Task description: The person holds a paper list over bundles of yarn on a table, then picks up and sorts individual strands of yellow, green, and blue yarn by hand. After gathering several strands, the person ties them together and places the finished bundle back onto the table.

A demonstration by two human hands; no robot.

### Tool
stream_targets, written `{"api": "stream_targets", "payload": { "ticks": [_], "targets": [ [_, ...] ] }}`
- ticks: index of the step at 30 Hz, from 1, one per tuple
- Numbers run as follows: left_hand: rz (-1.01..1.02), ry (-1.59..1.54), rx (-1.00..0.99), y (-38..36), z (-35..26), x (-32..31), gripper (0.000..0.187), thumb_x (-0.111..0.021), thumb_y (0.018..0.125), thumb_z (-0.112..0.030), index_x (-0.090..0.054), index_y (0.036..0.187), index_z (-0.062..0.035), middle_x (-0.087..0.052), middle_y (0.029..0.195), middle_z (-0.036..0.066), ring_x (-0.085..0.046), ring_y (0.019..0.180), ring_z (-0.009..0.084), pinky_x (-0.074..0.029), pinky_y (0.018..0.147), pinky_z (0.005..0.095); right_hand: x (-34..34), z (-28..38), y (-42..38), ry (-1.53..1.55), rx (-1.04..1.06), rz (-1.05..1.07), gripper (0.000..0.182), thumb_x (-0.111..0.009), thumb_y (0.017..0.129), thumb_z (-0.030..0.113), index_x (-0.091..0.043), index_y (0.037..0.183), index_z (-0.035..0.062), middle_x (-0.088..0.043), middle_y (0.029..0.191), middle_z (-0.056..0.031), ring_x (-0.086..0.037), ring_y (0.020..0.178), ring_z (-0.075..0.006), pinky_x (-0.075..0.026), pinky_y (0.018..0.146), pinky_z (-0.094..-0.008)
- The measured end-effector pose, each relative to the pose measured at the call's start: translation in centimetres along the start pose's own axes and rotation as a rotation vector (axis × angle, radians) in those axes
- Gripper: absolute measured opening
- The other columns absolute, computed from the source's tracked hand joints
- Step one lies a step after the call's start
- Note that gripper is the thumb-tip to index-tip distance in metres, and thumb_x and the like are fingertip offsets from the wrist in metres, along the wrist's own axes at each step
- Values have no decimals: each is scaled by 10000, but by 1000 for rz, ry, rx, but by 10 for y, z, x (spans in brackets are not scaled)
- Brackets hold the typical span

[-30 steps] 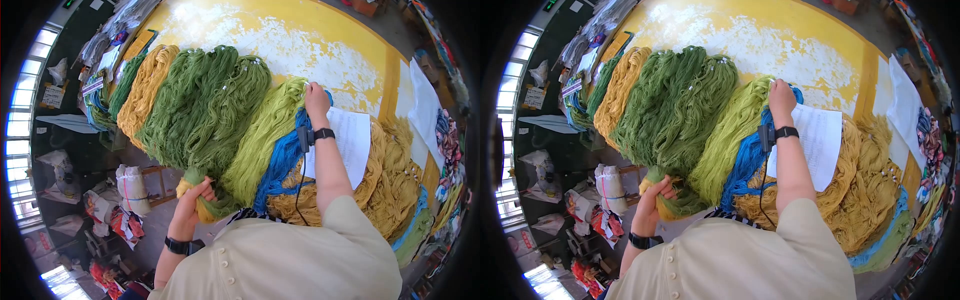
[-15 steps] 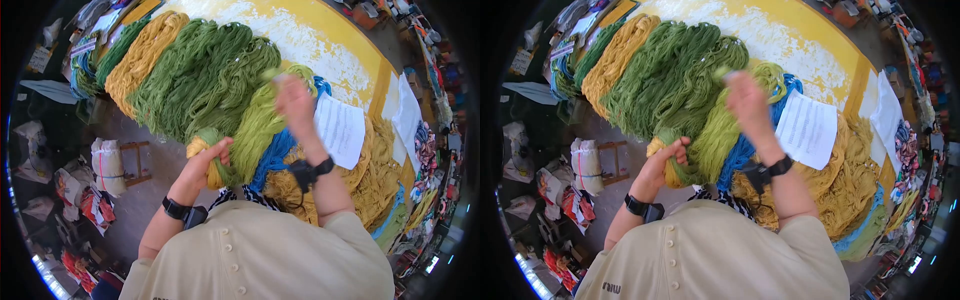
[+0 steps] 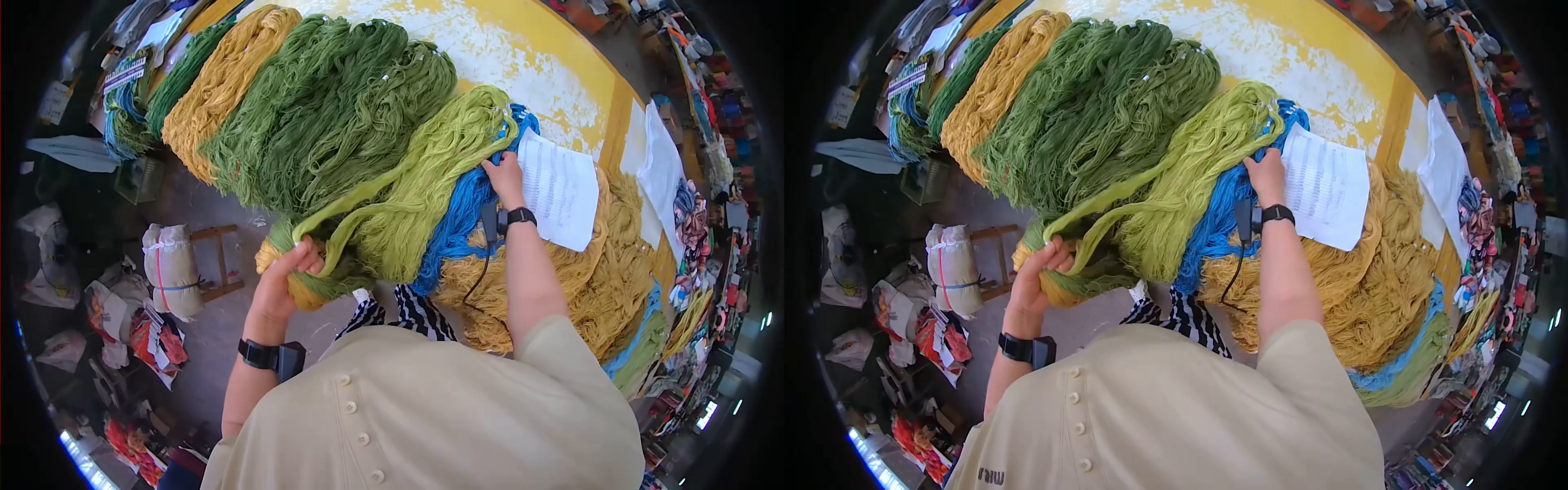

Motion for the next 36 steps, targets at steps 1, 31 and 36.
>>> {"api": "stream_targets", "payload": {
  "ticks": [1,31,36],
  "targets": [
    [2,6,2,0,1,-9,84,-585,945,-130,-546,969,-60,-443,747,-22,-410,685,94,-383,653,253,-7,-8,-1,9,-110,129,404,-689,840,305,-603,1044,-33,-675,965,-235,-644,914,-392,-495,777,-452],
    [-160,442,169,-69,2,59,361,-686,877,-200,-588,1187,-43,-658,1052,58,-625,953,156,-510,803,309,211,-112,-83,-182,-401,-249,525,-718,812,321,-583,1125,-79,-665,992,-228,-643,908,-364,-503,800,-429],
    [-120,102,-182,-109,-64,91,344,-610,910,-138,-522,1230,-48,-619,1012,55,-589,888,135,-488,830,318,171,-64,-83,139,-162,-350,280,-626,884,228,-667,1063,17,-693,919,-209,-668,851,-349,-504,744,-409]
  ]
}}
Point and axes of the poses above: each hand's wrist, its own y-axis towards the middle knuckle, its own x-axis out of the back of the hand, z = x × y, the point moved 8 cm from there along y, towards the middle knuckle
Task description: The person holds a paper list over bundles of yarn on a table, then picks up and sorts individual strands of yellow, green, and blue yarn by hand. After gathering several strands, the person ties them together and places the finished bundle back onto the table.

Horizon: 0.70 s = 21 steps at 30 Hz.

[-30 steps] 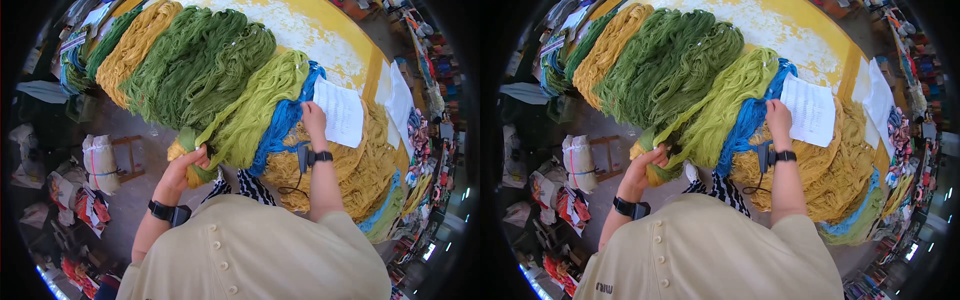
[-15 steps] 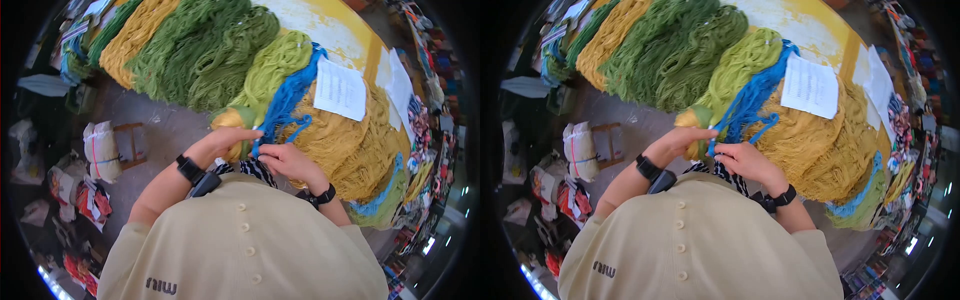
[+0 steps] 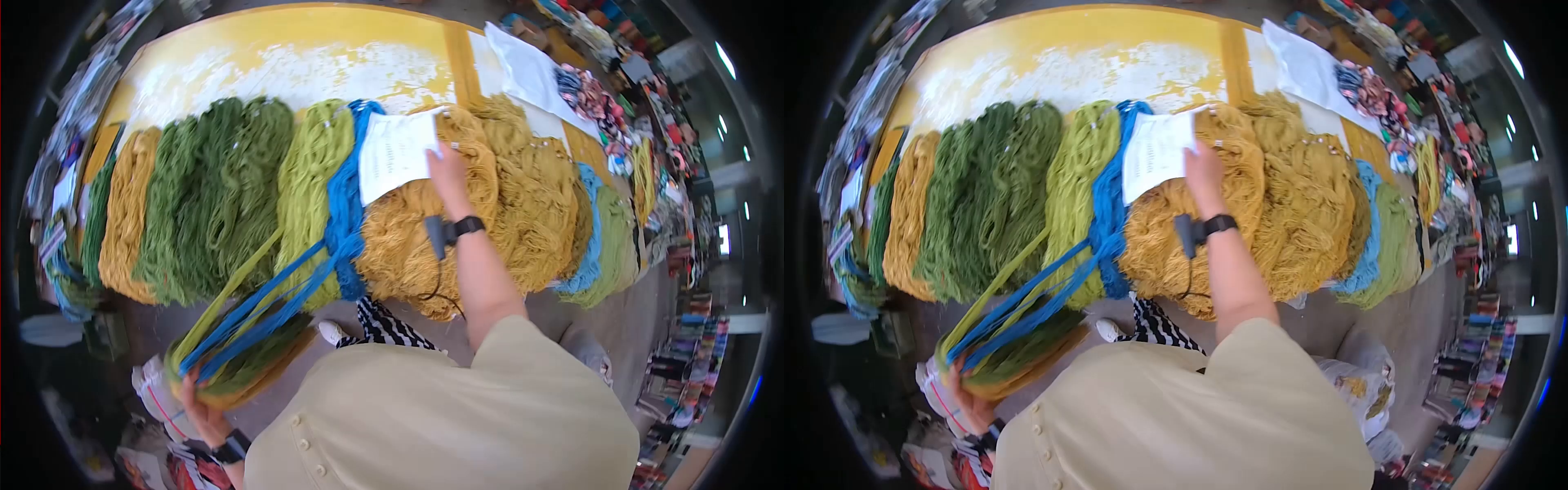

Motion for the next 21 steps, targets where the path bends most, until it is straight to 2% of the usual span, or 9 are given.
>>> {"api": "stream_targets", "payload": {
  "ticks": [2,4,7,10,12,13,15,19,21],
  "targets": [
    [142,-223,-45,2,-19,-23,222,-563,948,-148,-520,1150,-64,-554,880,20,-520,759,101,-469,769,292,9,44,-10,94,5,-32,263,-604,905,215,-644,1065,10,-686,913,-213,-663,855,-362,-502,739,-412],
    [285,-328,-43,2,-24,-79,146,-513,984,-179,-518,1085,-73,-458,758,-38,-439,660,79,-411,696,251,15,50,1,128,27,-107,252,-591,911,210,-641,1064,17,-678,913,-226,-651,859,-390,-500,738,-435],
    [420,-342,14,9,-21,-104,129,-512,992,-158,-493,1097,-86,-451,773,-52,-430,644,66,-409,687,241,33,43,16,229,13,-193,221,-563,933,191,-631,1022,1,-665,900,-248,-639,881,-411,-496,733,-451],
    [433,-334,22,13,-9,-119,134,-497,1000,-157,-483,1109,-80,-442,765,-49,-433,670,70,-405,715,245,36,12,22,231,-54,-169,274,-593,921,234,-606,1071,5,-671,926,-235,-641,886,-409,-496,773,-455],
    [447,-318,22,17,-5,-126,136,-492,1003,-153,-477,1115,-78,-438,768,-45,-435,682,73,-403,724,244,19,-22,16,157,-289,25,451,-667,873,293,-547,1193,-3,-650,1065,-240,-616,993,-397,-477,875,-454],
    [444,-330,34,18,-4,-129,140,-491,1004,-154,-469,1119,-77,-433,773,-42,-435,694,78,-402,731,247,26,-29,11,161,-296,20,451,-667,873,293,-547,1193,-3,-650,1065,-240,-616,993,-397,-477,875,-454],
    [422,-328,37,17,-4,-128,145,-489,1006,-156,-462,1124,-75,-429,777,-38,-436,706,83,-401,737,249,60,-25,-9,-78,-6,-109,654,-743,809,324,-468,1292,-20,-592,1195,-256,-557,1114,-401,-439,963,-454],
    [424,-297,22,19,-10,-127,143,-499,995,-146,-485,1103,-54,-414,764,-33,-417,688,90,-386,727,250,92,-67,-83,-325,-175,39,885,-815,728,355,-370,1388,-33,-486,1331,-274,-451,1259,-404,-379,1052,-448],
    [384,-273,49,19,-5,-122,141,-493,995,-145,-478,1102,-56,-414,766,-33,-417,690,90,-384,725,249,49,-85,-126,-135,-313,302,995,-839,687,366,-308,1427,-33,-393,1410,-282,-400,1302,-421,-336,1093,-466]
  ]
}}
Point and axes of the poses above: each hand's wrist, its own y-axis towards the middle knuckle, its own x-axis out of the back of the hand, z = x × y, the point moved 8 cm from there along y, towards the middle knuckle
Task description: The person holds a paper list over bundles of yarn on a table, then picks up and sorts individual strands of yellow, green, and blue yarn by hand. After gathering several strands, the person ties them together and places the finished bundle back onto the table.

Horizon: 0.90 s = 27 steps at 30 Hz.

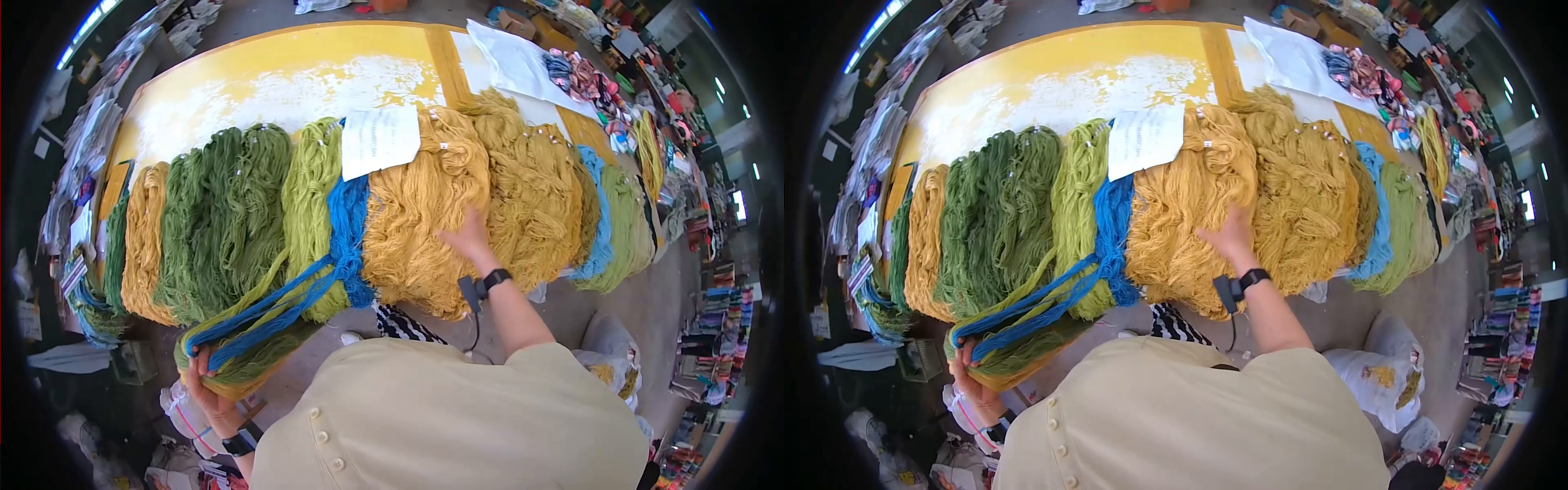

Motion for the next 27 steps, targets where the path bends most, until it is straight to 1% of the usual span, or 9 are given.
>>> {"api": "stream_targets", "payload": {
  "ticks": [5,8,13,15,18,22,23,24,27],
  "targets": [
    [-71,55,58,-7,27,-3,165,-541,955,-146,-550,1084,-42,-447,733,-34,-431,686,94,-397,721,263,-97,87,-16,-135,131,239,970,-808,705,276,-268,1445,-45,-307,1464,-289,-342,1345,-444,-334,1116,-442],
    [-39,135,89,-8,35,-13,176,-554,943,-143,-549,1084,-38,-450,730,-33,-431,679,95,-395,708,263,-109,84,-11,-63,188,319,952,-783,693,223,-267,1444,-53,-297,1475,-289,-330,1355,-442,-324,1126,-432],
    [-38,199,66,-7,30,-25,144,-552,940,-133,-545,1051,-41,-445,715,-31,-423,665,97,-382,675,246,-85,28,-20,-151,236,213,876,-741,708,169,-297,1432,-45,-330,1458,-296,-351,1345,-429,-325,1126,-424],
    [-30,214,76,-4,31,-23,122,-557,936,-126,-542,1030,-49,-445,723,-31,-420,668,97,-377,661,242,-69,18,-25,-207,242,95,807,-756,680,99,-355,1366,-46,-412,1350,-292,-438,1237,-449,-399,1047,-433],
    [-146,135,116,0,42,-5,104,-563,930,-117,-536,1010,-55,-440,728,-32,-420,674,96,-377,659,241,-66,14,-24,-229,244,173,749,-756,713,146,-400,1350,-21,-484,1304,-281,-475,1214,-435,-420,1016,-444],
    [-234,118,168,11,56,10,233,-574,906,-77,-564,1134,-29,-603,888,13,-534,785,122,-462,764,271,-17,53,-30,-195,255,235,558,-731,773,185,-516,1259,17,-596,1153,-224,-556,1119,-393,-452,963,-439],
    [-177,86,182,14,59,5,319,-576,891,-53,-556,1208,-18,-653,1010,47,-581,841,141,-498,825,307,1,60,-17,-176,299,120,451,-718,798,200,-567,1187,31,-618,1080,-200,-584,1057,-373,-465,927,-439],
    [-180,86,177,16,61,2,319,-576,891,-53,-556,1208,-18,-653,1010,47,-581,841,141,-498,825,307,17,68,-4,-155,342,6,350,-704,823,215,-618,1116,44,-640,1007,-177,-611,995,-354,-478,890,-439],
    [-217,179,137,26,70,-11,327,-595,875,-46,-566,1200,-16,-665,1021,51,-596,842,143,-516,830,322,46,99,49,-90,451,-209,255,-682,846,224,-658,1017,36,-622,1015,-160,-590,1002,-334,-471,877,-426]
  ]
}}
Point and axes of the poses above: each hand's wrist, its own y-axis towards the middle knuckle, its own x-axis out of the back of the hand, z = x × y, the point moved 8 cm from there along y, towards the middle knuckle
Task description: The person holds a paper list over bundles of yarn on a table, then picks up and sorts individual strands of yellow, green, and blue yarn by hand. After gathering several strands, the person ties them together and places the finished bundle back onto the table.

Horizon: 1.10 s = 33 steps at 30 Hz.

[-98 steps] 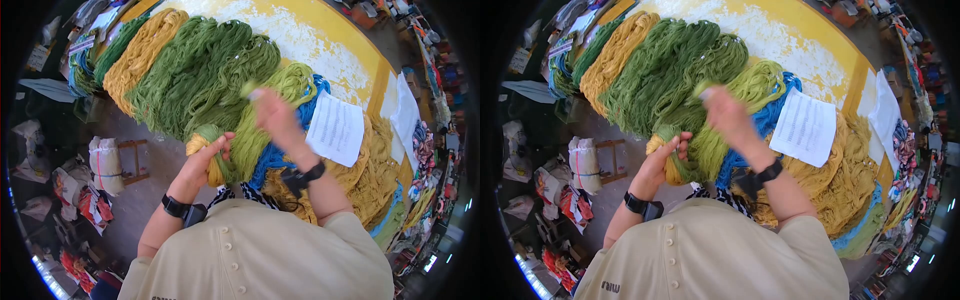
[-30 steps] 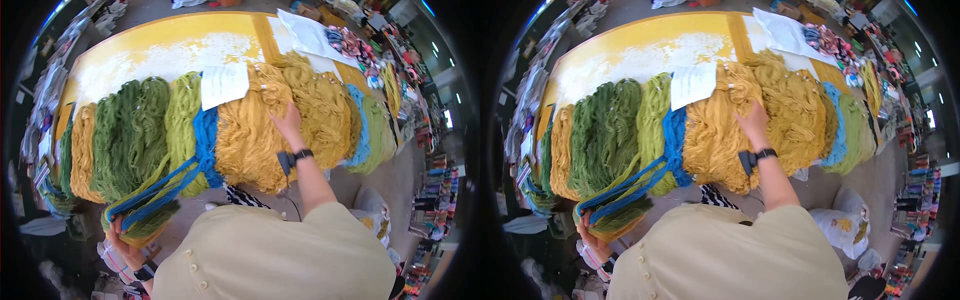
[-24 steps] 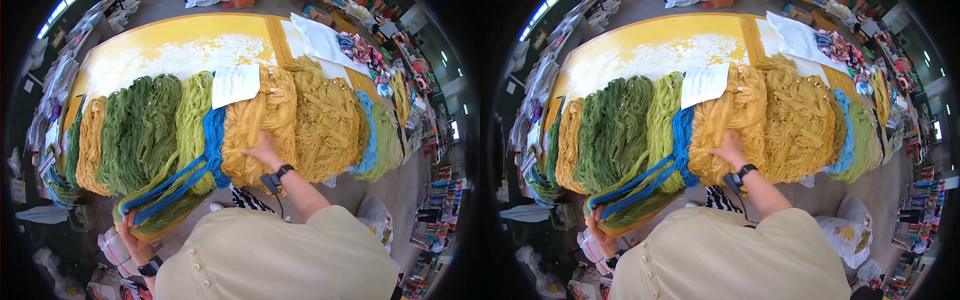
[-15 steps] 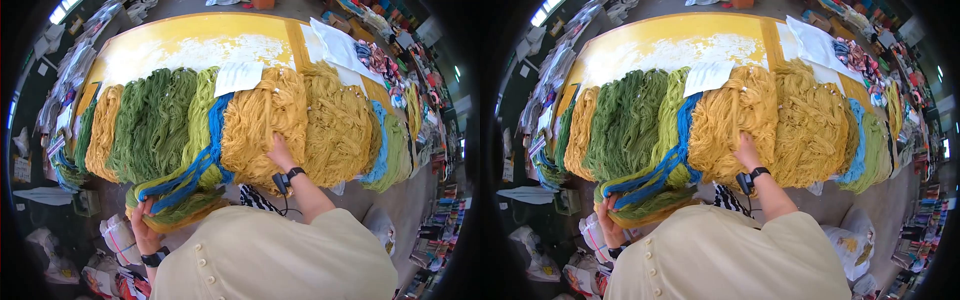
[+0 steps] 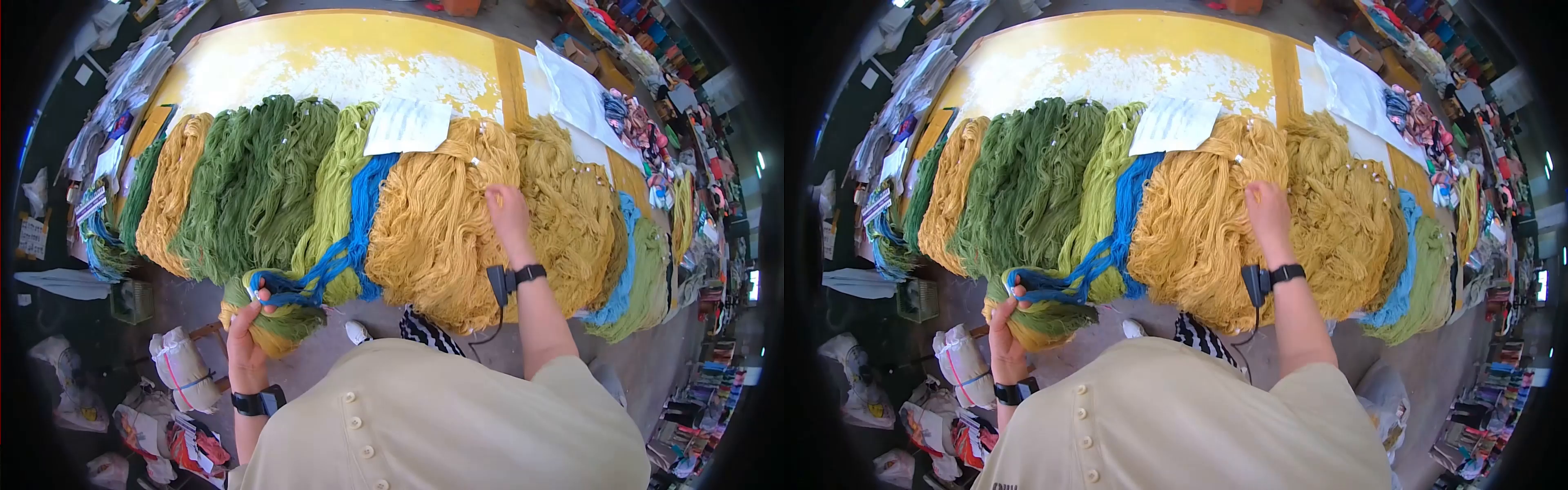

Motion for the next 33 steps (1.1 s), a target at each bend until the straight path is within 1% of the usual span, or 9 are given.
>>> {"api": "stream_targets", "payload": {
  "ticks": [4,7,10,12,13,15,16,25,33],
  "targets": [
    [-78,103,-39,7,19,-18,345,-655,838,-46,-590,1177,-25,-676,965,41,-601,833,137,-524,818,322,-22,-15,65,-65,102,-138,263,-673,857,253,-663,1008,37,-612,1049,-146,-555,1024,-330,-461,871,-417],
    [-130,158,9,22,44,-37,365,-682,821,-41,-594,1175,-26,-679,942,48,-604,829,141,-518,805,303,-53,-40,85,-198,63,101,277,-656,876,253,-666,1037,29,-607,1067,-154,-535,1059,-334,-427,927,-412],
    [-121,251,50,42,63,-62,330,-657,835,-20,-592,1159,-11,-667,941,57,-600,825,150,-495,785,272,-36,-29,80,-51,146,30,245,-636,889,211,-647,1043,20,-632,977,-123,-573,901,-256,-480,807,-336],
    [-129,245,80,56,76,-75,327,-650,840,-18,-588,1160,-10,-665,940,57,-598,826,150,-496,785,274,-37,-23,61,528,-383,476,221,-597,938,195,-641,1045,7,-637,811,-48,-577,737,-138,-480,701,-248],
    [-117,237,100,64,82,-80,323,-643,845,-16,-584,1162,-8,-662,939,56,-595,827,150,-498,784,275,-38,-23,52,529,-390,483,221,-597,938,195,-641,1045,7,-637,811,-48,-577,737,-138,-480,701,-248],
    [-141,244,120,75,89,-84,330,-628,861,-10,-567,1185,-6,-660,947,58,-594,837,151,-502,779,277,-38,-11,42,909,-301,431,209,-559,979,191,-640,1044,9,-589,701,21,-547,654,-61,-450,626,-195],
    [-127,219,130,79,92,-90,331,-622,868,-10,-559,1193,-6,-659,953,60,-594,841,150,-504,780,276,-40,-9,38,968,-282,477,212,-548,989,179,-635,1073,6,-579,750,17,-573,719,-66,-461,650,-210],
    [-121,177,188,85,103,-95,356,-629,890,-31,-550,1234,4,-675,1000,74,-610,867,148,-514,793,274,-24,26,16,1018,-198,569,266,-567,983,196,-626,1170,15,-624,866,10,-572,768,-45,-459,680,-204],
    [-82,116,157,79,96,-86,331,-624,893,-41,-566,1216,4,-682,1004,72,-611,868,142,-518,794,281,-39,54,12,991,-142,665,271,-581,971,191,-631,1179,24,-628,850,23,-566,747,-42,-444,661,-199]
  ]
}}
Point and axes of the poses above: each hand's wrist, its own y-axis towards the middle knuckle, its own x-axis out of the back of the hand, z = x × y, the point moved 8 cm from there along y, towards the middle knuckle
